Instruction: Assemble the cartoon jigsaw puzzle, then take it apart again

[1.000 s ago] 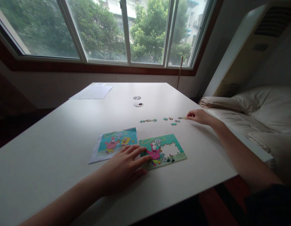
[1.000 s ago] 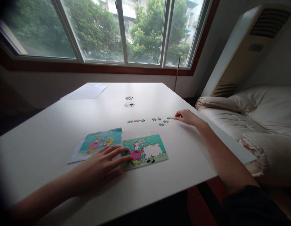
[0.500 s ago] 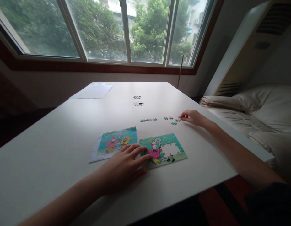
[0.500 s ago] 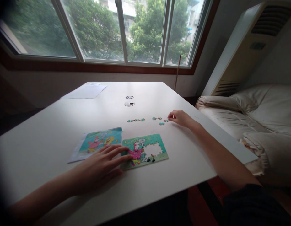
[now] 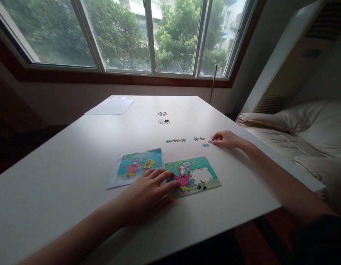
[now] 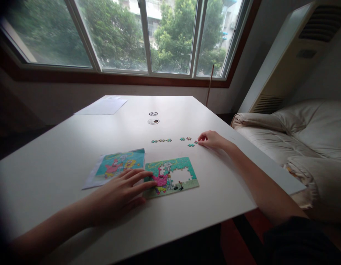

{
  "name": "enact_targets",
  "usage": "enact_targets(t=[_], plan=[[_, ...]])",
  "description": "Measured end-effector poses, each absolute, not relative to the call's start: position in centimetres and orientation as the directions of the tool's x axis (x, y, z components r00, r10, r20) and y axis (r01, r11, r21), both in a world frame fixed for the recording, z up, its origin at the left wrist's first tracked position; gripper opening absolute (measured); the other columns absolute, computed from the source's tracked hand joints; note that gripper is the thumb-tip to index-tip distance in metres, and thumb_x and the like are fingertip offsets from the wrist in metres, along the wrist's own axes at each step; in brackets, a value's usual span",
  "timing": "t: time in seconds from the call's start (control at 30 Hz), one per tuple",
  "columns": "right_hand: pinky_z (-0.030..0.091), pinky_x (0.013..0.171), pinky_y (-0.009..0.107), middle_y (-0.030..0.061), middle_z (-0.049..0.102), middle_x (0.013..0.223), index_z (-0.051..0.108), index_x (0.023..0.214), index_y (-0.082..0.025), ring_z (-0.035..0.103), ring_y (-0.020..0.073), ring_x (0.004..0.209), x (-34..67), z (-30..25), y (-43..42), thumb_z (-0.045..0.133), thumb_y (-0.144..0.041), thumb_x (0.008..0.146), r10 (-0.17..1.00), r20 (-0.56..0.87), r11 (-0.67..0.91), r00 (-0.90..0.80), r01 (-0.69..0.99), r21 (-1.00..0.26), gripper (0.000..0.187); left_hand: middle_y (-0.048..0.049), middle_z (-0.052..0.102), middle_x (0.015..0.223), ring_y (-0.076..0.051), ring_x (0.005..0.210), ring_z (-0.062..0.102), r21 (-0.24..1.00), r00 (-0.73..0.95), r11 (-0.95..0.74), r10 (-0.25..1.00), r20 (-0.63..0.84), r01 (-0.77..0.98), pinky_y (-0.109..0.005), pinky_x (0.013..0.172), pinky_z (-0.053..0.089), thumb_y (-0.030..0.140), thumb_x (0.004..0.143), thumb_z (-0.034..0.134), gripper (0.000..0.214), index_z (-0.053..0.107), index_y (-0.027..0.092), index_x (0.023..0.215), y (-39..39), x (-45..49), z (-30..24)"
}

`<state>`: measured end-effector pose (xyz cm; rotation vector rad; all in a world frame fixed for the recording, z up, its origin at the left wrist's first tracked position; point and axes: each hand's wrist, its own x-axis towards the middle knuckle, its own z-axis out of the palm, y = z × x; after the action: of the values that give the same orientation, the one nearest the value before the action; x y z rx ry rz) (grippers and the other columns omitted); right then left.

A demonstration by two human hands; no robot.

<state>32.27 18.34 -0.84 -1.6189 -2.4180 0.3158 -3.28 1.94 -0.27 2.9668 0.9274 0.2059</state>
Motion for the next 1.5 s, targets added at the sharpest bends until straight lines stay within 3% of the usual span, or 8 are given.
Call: enact_targets(t=[0.23, 0.43, 0.53, 0.7, 1.0, 1.5], plan=[[0.037, 0.054, 0.023, 0.0009, 0.060, 0.065, 0.062, 0.073, -0.016, 0.051, 0.0122, 0.059, 32.2, -0.8, 18.2, 0.061, -0.037, 0.066, 0.935, 0.094, 0.346, -0.341, 0.824, -0.448, 0.022, -0.0078, 0.048, 0.126, -0.029, 0.112, 0.044, 0.061, 0.813, -0.822, 0.569, 0.123, 0.566, -0.049, 0.089, 0.040, 0.032, 0.089, 0.044, 0.037, 0.042, 0.028, 0.126, 2.1, -3.4, -0.5], [0.043, 0.057, 0.025, 0.0016, 0.060, 0.070, 0.057, 0.075, -0.015, 0.054, 0.0115, 0.062, 28.8, -0.1, 16.4, 0.067, -0.042, 0.066, 0.894, 0.218, 0.404, -0.391, 0.495, -0.769, 0.030, -0.0078, 0.048, 0.125, -0.029, 0.111, 0.045, 0.070, 0.815, -0.825, 0.565, 0.131, 0.561, -0.049, 0.089, 0.040, 0.031, 0.089, 0.044, 0.037, 0.043, 0.028, 0.126, 2.1, -3.3, -0.5], [0.045, 0.060, 0.026, 0.0020, 0.061, 0.072, 0.060, 0.079, -0.015, 0.054, 0.0108, 0.062, 26.3, 0.3, 14.8, 0.067, -0.040, 0.067, 0.869, 0.217, 0.396, -0.445, 0.364, -0.843, 0.029, -0.0078, 0.049, 0.124, -0.029, 0.110, 0.045, 0.073, 0.815, -0.828, 0.560, 0.149, 0.555, -0.048, 0.089, 0.040, 0.031, 0.089, 0.045, 0.037, 0.043, 0.028, 0.125, 2.0, -3.3, -0.4], [0.045, 0.060, 0.026, 0.0049, 0.066, 0.078, 0.066, 0.088, -0.014, 0.058, 0.0125, 0.069, 22.7, 0.8, 12.4, 0.060, -0.039, 0.076, 0.794, 0.216, 0.453, -0.569, 0.315, -0.834, 0.028, -0.0077, 0.049, 0.123, -0.029, 0.110, 0.046, 0.075, 0.813, -0.824, 0.566, 0.140, 0.561, -0.048, 0.089, 0.040, 0.030, 0.088, 0.046, 0.037, 0.044, 0.028, 0.125, 2.1, -3.2, -0.4], [0.038, 0.055, 0.021, 0.0031, 0.068, 0.080, 0.069, 0.092, -0.017, 0.053, 0.0096, 0.064, 20.1, 0.1, 10.8, 0.054, -0.028, 0.082, 0.667, 0.199, 0.626, -0.718, 0.396, -0.672, 0.021, -0.0073, 0.048, 0.125, -0.030, 0.111, 0.045, 0.088, 0.812, -0.821, 0.571, 0.123, 0.564, -0.050, 0.089, 0.039, 0.030, 0.089, 0.044, 0.037, 0.042, 0.029, 0.126, 2.0, -3.1, -0.3], [0.042, 0.061, 0.025, 0.0034, 0.070, 0.083, 0.069, 0.090, -0.019, 0.058, 0.0136, 0.071, 19.4, -1.2, 10.2, 0.055, -0.028, 0.081, 0.707, 0.166, 0.593, -0.687, 0.448, -0.669, 0.020, -0.0072, 0.047, 0.125, -0.029, 0.110, 0.045, 0.078, 0.813, -0.824, 0.567, 0.132, 0.562, -0.049, 0.089, 0.039, 0.029, 0.089, 0.045, 0.037, 0.042, 0.029, 0.126, 2.1, -3.1, -0.4]])
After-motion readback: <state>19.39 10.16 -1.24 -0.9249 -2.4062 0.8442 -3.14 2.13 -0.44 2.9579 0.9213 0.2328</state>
